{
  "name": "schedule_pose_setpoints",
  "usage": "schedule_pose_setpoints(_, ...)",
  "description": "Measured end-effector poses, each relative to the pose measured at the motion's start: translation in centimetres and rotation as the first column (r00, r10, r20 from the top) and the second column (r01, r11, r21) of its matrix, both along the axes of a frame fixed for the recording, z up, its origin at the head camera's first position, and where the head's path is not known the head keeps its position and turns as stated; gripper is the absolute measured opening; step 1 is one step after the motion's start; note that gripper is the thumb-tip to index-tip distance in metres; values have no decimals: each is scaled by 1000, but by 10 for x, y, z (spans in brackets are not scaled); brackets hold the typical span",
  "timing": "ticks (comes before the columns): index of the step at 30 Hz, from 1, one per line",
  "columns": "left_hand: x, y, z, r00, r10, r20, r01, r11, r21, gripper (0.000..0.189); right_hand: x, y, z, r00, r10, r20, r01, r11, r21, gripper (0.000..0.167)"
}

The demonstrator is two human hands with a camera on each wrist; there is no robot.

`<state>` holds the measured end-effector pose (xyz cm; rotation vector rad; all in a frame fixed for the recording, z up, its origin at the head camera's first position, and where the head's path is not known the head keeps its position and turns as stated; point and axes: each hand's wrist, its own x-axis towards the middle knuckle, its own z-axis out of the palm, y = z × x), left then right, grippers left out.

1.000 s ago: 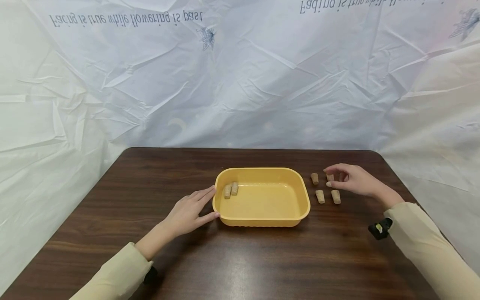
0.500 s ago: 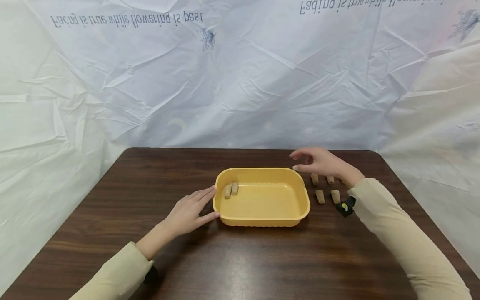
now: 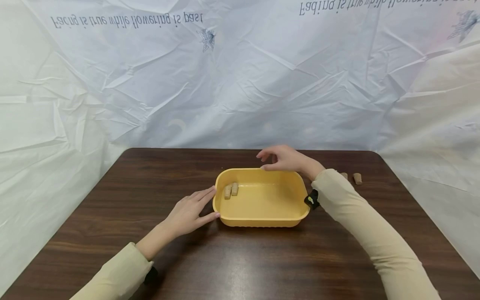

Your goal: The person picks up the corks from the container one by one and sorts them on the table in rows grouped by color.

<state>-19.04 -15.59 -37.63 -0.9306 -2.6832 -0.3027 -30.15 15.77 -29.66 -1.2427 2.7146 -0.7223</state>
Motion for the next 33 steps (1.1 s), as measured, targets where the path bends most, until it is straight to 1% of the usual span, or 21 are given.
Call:
schedule_pose_setpoints(6,0,0,0,1000,1,1,-1,1000,1,68,-3,-26,-11,997,49,52,-50,998,29,37)
schedule_pose_setpoints(11,0,0,0,1000,6,9,-6,1000,-1,69,-4,-42,-19,994,82,68,-85,995,55,40)
schedule_pose_setpoints(16,0,0,1,1000,5,10,-5,1000,-2,69,-7,-54,-28,991,62,116,-72,994,87,41)
schedule_pose_setpoints(18,0,0,1,1000,5,9,-5,1000,-3,69,-7,-58,-32,988,50,144,-65,993,99,42)
schedule_pose_setpoints(22,1,0,1,1000,6,9,-6,1000,-1,69,-5,-65,-40,984,34,172,-56,990,127,42)
schedule_pose_setpoints(28,1,0,1,1000,5,8,-5,1000,0,70,-2,-75,-49,987,1,162,-31,983,181,41)
schedule_pose_setpoints(33,0,1,0,1000,6,4,-6,1000,0,69,0,-80,-57,991,-22,135,-6,978,207,37)
